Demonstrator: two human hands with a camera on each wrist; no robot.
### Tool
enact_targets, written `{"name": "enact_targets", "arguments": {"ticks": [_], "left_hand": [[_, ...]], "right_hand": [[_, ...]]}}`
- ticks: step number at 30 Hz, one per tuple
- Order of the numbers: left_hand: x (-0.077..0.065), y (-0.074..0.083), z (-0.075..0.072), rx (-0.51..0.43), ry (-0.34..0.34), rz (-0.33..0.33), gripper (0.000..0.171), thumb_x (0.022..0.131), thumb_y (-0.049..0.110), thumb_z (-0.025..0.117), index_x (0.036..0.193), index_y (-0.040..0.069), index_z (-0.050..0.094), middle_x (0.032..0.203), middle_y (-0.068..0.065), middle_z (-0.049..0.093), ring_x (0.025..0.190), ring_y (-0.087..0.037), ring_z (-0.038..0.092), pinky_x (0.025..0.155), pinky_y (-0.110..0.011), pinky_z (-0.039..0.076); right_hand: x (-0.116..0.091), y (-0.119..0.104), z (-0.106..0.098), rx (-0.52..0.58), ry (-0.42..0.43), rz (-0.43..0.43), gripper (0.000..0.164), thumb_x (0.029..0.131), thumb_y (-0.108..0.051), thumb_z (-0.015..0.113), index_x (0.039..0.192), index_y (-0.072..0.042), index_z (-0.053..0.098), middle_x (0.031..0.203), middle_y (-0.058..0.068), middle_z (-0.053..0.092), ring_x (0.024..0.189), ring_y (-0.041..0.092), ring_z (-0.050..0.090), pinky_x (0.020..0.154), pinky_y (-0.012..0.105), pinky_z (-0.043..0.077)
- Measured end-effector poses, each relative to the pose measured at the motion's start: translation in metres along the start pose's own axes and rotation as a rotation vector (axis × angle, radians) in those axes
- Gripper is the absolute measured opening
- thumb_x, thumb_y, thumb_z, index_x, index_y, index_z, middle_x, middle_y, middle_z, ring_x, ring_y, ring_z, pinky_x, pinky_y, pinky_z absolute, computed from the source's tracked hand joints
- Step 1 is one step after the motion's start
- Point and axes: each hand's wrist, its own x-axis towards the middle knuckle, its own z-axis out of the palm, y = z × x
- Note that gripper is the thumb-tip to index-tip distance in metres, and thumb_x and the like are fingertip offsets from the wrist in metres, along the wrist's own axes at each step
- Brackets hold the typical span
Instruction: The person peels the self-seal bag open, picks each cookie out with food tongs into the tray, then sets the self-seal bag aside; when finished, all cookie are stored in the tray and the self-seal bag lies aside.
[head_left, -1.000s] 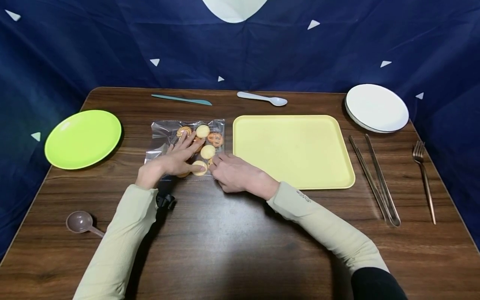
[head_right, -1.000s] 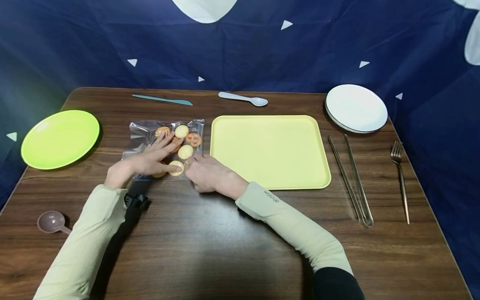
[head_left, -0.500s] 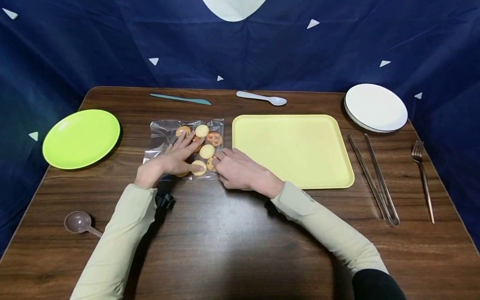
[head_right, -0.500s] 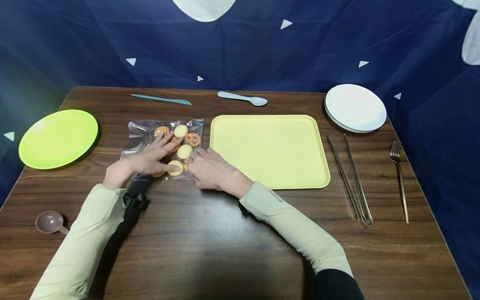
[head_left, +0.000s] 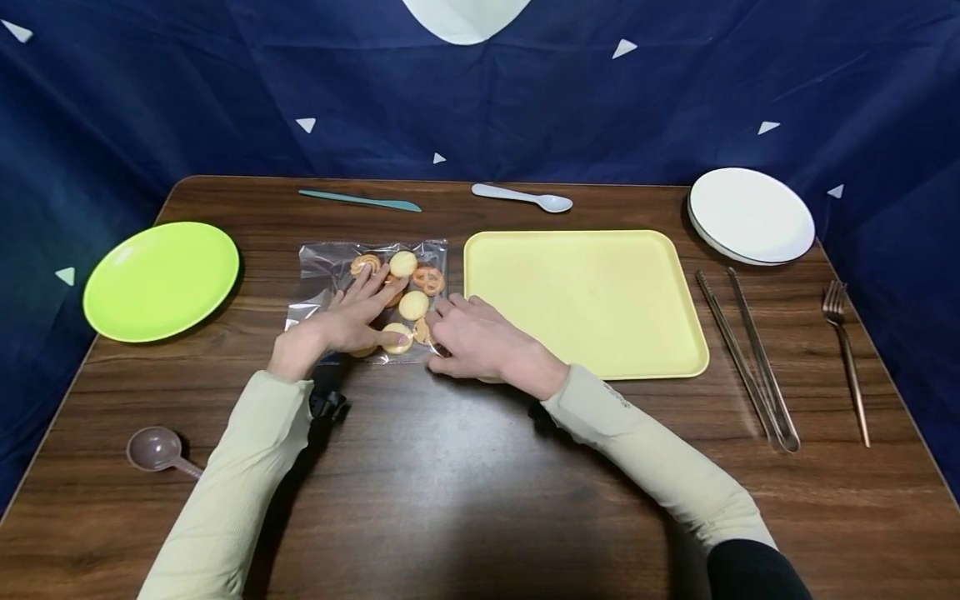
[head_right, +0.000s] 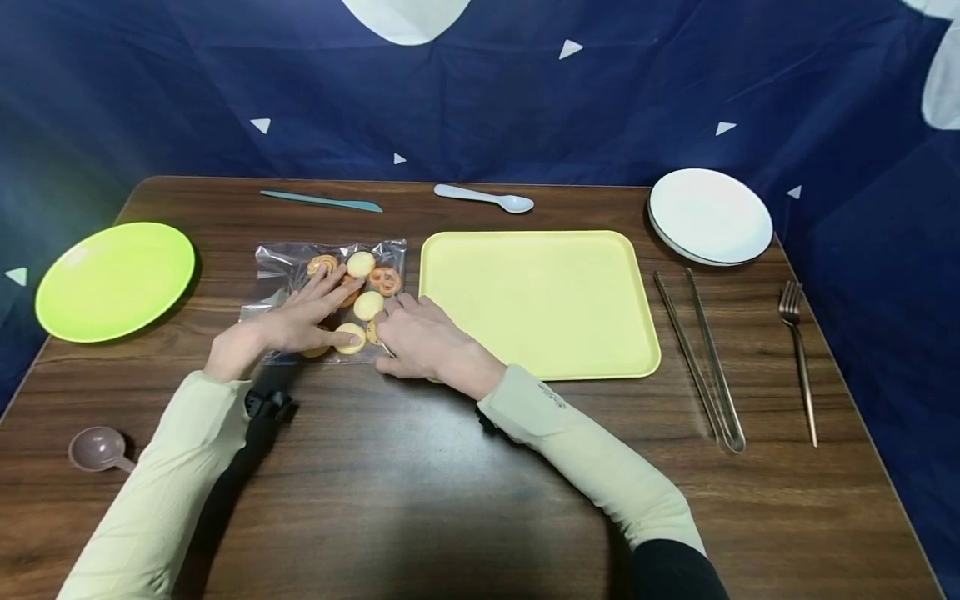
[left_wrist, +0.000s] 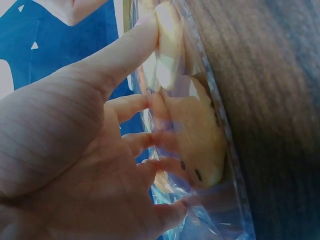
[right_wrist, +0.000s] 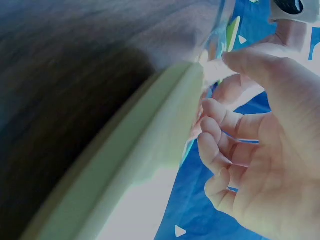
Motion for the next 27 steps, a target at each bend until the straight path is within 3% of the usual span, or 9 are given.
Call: {"name": "enact_targets", "arguments": {"ticks": [3, 7, 12, 23, 27], "left_hand": [[0.001, 0.000, 0.000, -0.001, 0.001, 0.005, 0.083, 0.092, 0.033, 0.061, 0.151, 0.007, 0.009, 0.153, -0.021, -0.012, 0.137, -0.038, -0.020, 0.101, -0.066, -0.004], [0.002, -0.001, 0.001, -0.005, 0.001, 0.011, 0.083, 0.092, 0.033, 0.061, 0.151, 0.007, 0.009, 0.153, -0.021, -0.012, 0.137, -0.037, -0.019, 0.101, -0.066, -0.004], [0.001, -0.003, 0.002, -0.005, 0.001, 0.009, 0.083, 0.092, 0.032, 0.062, 0.151, 0.007, 0.008, 0.153, -0.021, -0.013, 0.137, -0.037, -0.020, 0.101, -0.067, -0.004], [0.002, -0.004, 0.003, -0.002, -0.002, 0.013, 0.084, 0.091, 0.033, 0.062, 0.151, 0.007, 0.008, 0.153, -0.021, -0.012, 0.137, -0.038, -0.019, 0.100, -0.067, -0.004], [0.002, -0.005, 0.003, -0.002, 0.004, 0.023, 0.085, 0.091, 0.033, 0.062, 0.151, 0.007, 0.008, 0.153, -0.022, -0.012, 0.136, -0.039, -0.019, 0.100, -0.068, -0.004]], "right_hand": [[0.004, -0.003, 0.000, -0.007, -0.004, -0.002, 0.036, 0.088, -0.048, 0.057, 0.094, -0.013, 0.060, 0.106, 0.006, 0.057, 0.097, 0.021, 0.051, 0.078, 0.035, 0.042], [0.008, -0.004, 0.001, -0.031, 0.002, -0.003, 0.026, 0.090, -0.035, 0.058, 0.098, -0.011, 0.063, 0.107, 0.006, 0.057, 0.098, 0.022, 0.052, 0.079, 0.036, 0.043], [0.007, -0.002, 0.001, -0.025, 0.023, 0.003, 0.013, 0.090, -0.022, 0.056, 0.091, -0.012, 0.064, 0.102, 0.005, 0.059, 0.095, 0.021, 0.054, 0.079, 0.036, 0.044], [-0.005, 0.007, 0.001, 0.150, 0.114, 0.109, 0.011, 0.088, -0.015, 0.056, 0.078, -0.014, 0.062, 0.084, 0.002, 0.058, 0.079, 0.020, 0.056, 0.070, 0.037, 0.047], [-0.011, 0.012, 0.000, 0.194, 0.127, 0.134, 0.011, 0.090, -0.015, 0.055, 0.080, -0.015, 0.061, 0.080, 0.000, 0.056, 0.077, 0.019, 0.056, 0.064, 0.035, 0.046]]}}
